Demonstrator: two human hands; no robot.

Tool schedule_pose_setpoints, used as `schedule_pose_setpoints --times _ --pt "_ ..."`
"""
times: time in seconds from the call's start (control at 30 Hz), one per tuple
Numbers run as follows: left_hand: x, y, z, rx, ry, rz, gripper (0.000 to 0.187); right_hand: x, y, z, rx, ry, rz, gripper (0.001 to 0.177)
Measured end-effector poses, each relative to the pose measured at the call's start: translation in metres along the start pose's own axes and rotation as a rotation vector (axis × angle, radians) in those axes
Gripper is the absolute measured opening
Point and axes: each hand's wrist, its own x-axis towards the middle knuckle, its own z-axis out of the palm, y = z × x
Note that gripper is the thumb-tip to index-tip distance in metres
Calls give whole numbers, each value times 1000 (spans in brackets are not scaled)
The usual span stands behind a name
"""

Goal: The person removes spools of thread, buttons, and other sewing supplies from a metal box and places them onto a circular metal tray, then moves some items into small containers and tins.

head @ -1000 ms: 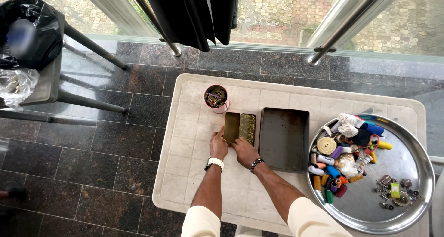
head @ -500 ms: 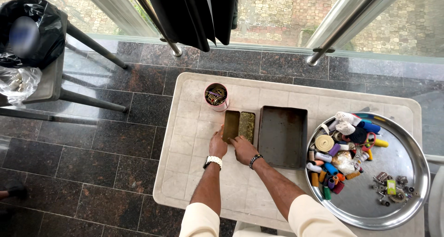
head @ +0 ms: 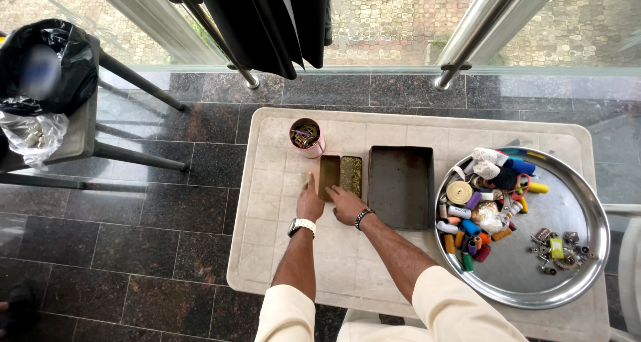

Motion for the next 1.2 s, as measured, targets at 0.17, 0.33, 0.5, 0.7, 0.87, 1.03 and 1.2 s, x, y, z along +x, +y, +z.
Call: schedule_pose_setpoints --times 0.17,0.33,0.5,0.7,0.87,1.03,1.2 --pt "-1 44 -49 -17 141 49 76 -2 -18 -30 -38 161 -70 78" --pt "-4 72 -71 7 180 108 59 -15 -43 -59 -35 242 -57 85" --pt "0 80 -71 121 446 268 62 -21 -38 -61 -36 209 -52 81" --pt "0 86 -81 276 238 102 80 -32 -24 -50 -25 51 11 72" --pt "-1 84 -85 320 180 66 95 -41 -26 -51 11 104 9 73" --pt "5 83 -90 361 162 48 103 -37 -35 -61 2 153 -7 75" --pt "9 82 -95 339 135 -4 104 -20 -42 -68 -66 241 -83 77"
